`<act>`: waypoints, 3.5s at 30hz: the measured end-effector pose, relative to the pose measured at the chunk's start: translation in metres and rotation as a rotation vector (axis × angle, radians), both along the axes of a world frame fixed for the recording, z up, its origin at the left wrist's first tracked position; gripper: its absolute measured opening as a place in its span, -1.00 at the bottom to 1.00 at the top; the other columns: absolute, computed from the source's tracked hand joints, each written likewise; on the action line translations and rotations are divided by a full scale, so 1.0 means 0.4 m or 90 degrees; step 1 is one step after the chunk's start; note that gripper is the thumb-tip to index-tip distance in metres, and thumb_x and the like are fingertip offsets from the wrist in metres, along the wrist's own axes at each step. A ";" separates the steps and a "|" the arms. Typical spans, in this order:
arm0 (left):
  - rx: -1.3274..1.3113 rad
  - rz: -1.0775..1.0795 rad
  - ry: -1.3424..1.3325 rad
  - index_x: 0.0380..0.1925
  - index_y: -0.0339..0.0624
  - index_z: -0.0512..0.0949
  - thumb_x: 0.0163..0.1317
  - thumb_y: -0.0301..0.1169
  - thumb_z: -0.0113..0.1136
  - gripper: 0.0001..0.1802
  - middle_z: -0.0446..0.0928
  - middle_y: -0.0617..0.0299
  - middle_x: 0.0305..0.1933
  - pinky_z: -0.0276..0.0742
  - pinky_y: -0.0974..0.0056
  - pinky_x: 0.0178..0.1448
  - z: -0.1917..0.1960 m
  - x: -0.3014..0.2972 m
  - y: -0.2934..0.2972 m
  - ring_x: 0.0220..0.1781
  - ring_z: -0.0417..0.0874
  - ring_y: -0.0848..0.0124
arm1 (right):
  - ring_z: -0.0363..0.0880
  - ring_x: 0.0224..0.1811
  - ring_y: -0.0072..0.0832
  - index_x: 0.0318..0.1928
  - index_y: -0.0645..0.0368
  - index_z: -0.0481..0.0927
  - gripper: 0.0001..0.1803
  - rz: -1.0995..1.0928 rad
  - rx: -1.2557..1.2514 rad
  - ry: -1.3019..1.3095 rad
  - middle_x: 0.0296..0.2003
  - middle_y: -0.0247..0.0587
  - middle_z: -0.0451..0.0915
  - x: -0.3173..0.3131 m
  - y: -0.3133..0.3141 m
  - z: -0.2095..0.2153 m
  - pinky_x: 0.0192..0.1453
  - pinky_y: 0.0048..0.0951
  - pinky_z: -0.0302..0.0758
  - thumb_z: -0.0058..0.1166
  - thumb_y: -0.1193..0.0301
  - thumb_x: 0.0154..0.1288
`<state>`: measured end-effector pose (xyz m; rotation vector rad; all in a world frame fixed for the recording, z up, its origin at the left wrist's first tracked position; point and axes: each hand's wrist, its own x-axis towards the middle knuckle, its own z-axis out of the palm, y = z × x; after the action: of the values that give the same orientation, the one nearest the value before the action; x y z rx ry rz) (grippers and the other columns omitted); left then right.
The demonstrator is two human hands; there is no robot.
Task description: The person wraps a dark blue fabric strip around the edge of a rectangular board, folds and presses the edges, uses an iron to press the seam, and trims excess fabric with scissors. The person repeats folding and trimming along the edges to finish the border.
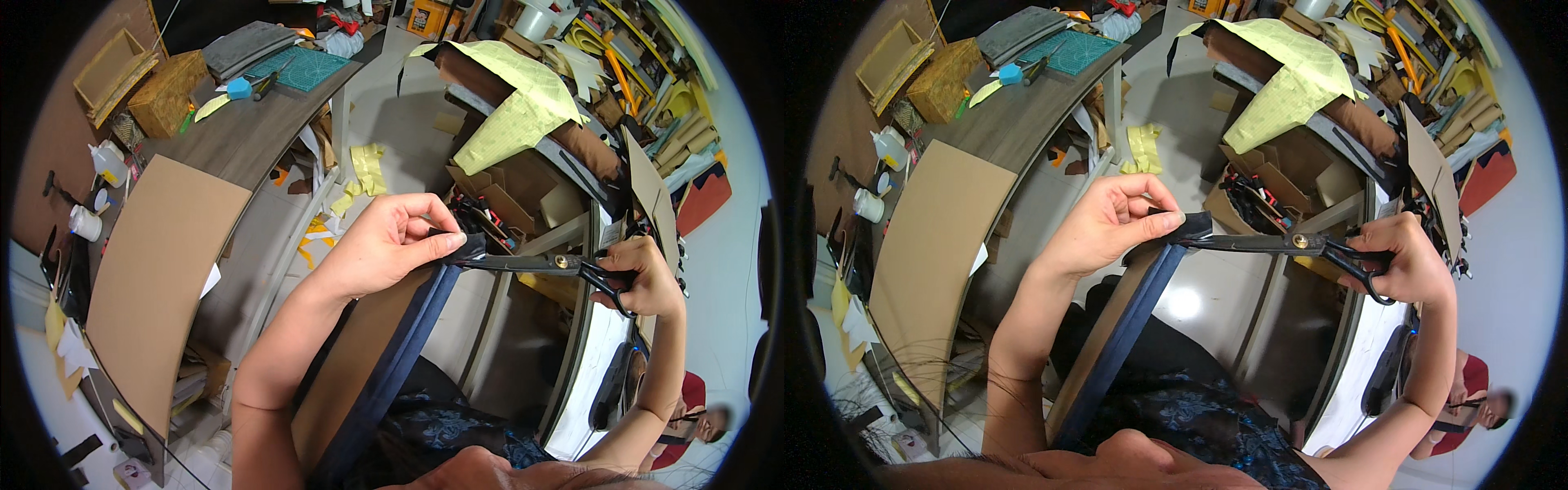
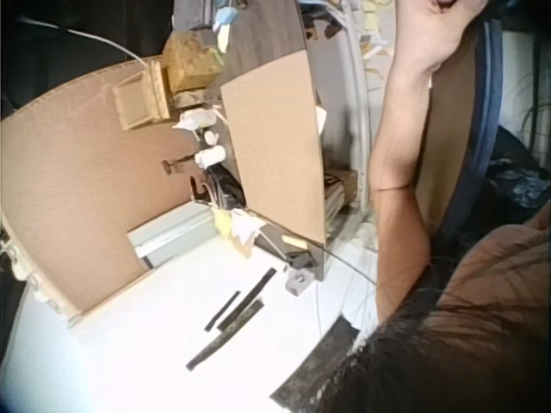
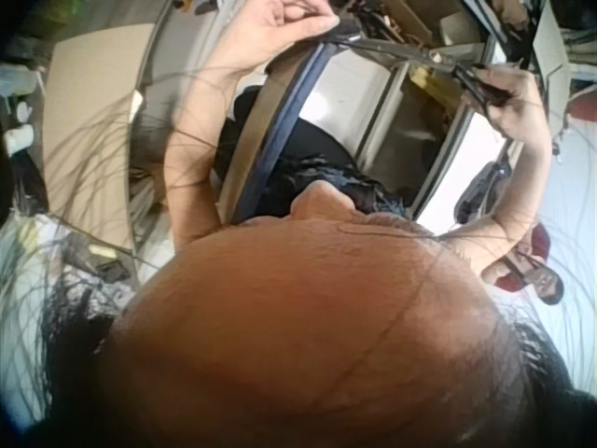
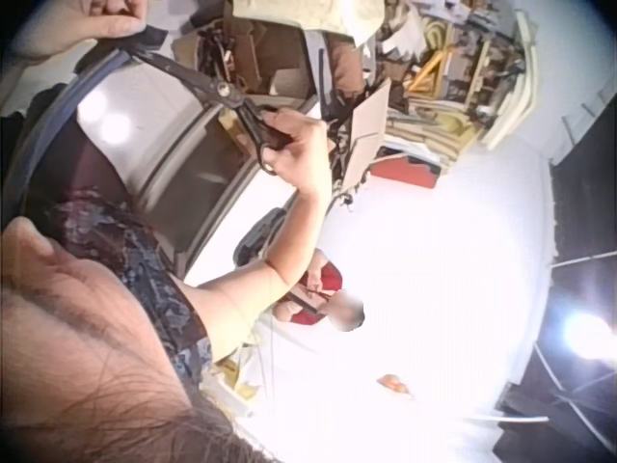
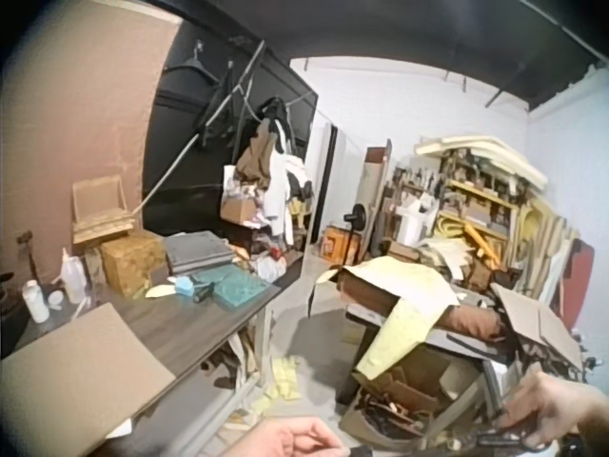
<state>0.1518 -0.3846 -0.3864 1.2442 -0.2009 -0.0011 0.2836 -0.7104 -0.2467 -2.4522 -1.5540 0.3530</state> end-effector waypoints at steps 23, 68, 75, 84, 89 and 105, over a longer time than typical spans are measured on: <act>-0.020 -0.004 -0.023 -0.27 -0.27 0.56 0.38 -0.45 0.26 -0.89 0.69 0.29 -0.34 0.42 0.54 -0.23 -0.009 -0.004 -0.019 -0.33 0.58 0.71 | 0.47 -0.63 -0.36 -0.33 0.31 0.73 -0.65 0.043 -0.119 0.027 -0.61 -0.24 0.50 0.048 0.077 0.119 -0.54 -0.37 0.27 0.50 0.49 -0.24; -0.014 0.008 -0.016 -0.25 -0.29 0.56 0.36 -0.49 0.28 -0.90 0.68 0.28 -0.31 0.53 0.50 -0.14 -0.018 -0.009 -0.023 -0.27 0.64 0.64 | 0.41 -0.63 -0.27 -0.26 0.35 0.72 -0.66 0.025 -0.053 -0.018 -0.62 -0.13 0.45 0.003 0.021 0.034 -0.52 -0.35 0.27 0.45 0.47 -0.11; -0.021 0.001 -0.011 -0.24 -0.29 0.56 0.36 -0.49 0.28 -0.90 0.68 0.28 -0.31 0.52 0.51 -0.14 -0.018 -0.010 -0.025 -0.26 0.64 0.64 | 0.43 -0.63 -0.27 -0.27 0.35 0.72 -0.66 0.022 -0.041 -0.034 -0.63 -0.14 0.45 0.001 0.014 0.032 -0.53 -0.34 0.28 0.45 0.49 -0.14; -0.015 0.003 -0.013 -0.25 -0.29 0.56 0.36 -0.49 0.28 -0.90 0.68 0.30 -0.31 0.52 0.51 -0.15 -0.016 -0.012 -0.027 -0.27 0.63 0.65 | 0.43 -0.63 -0.29 -0.29 0.37 0.72 -0.65 0.050 -0.070 0.005 -0.62 -0.14 0.45 0.022 0.051 0.060 -0.53 -0.34 0.27 0.47 0.50 -0.19; -0.031 0.002 -0.025 -0.25 -0.29 0.56 0.35 -0.50 0.28 -0.91 0.67 0.29 -0.31 0.51 0.52 -0.14 -0.017 -0.012 -0.028 -0.27 0.63 0.65 | 0.45 -0.63 -0.31 -0.31 0.35 0.72 -0.69 0.064 -0.070 0.000 -0.63 -0.15 0.46 0.024 0.073 0.078 -0.53 -0.34 0.28 0.46 0.52 -0.16; -0.054 0.004 -0.054 -0.28 -0.28 0.59 0.33 -0.49 0.30 -0.91 0.64 0.33 -0.32 0.53 0.49 -0.13 -0.013 -0.010 -0.025 -0.27 0.62 0.64 | 0.39 -0.62 -0.29 -0.27 0.35 0.72 -0.61 0.041 -0.069 -0.006 -0.61 -0.16 0.43 0.004 0.072 0.055 -0.53 -0.34 0.23 0.48 0.48 -0.22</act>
<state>0.1479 -0.3944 -0.3917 1.1608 -0.2674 0.0649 0.2854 -0.6818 -0.2246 -2.4913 -1.6625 0.4475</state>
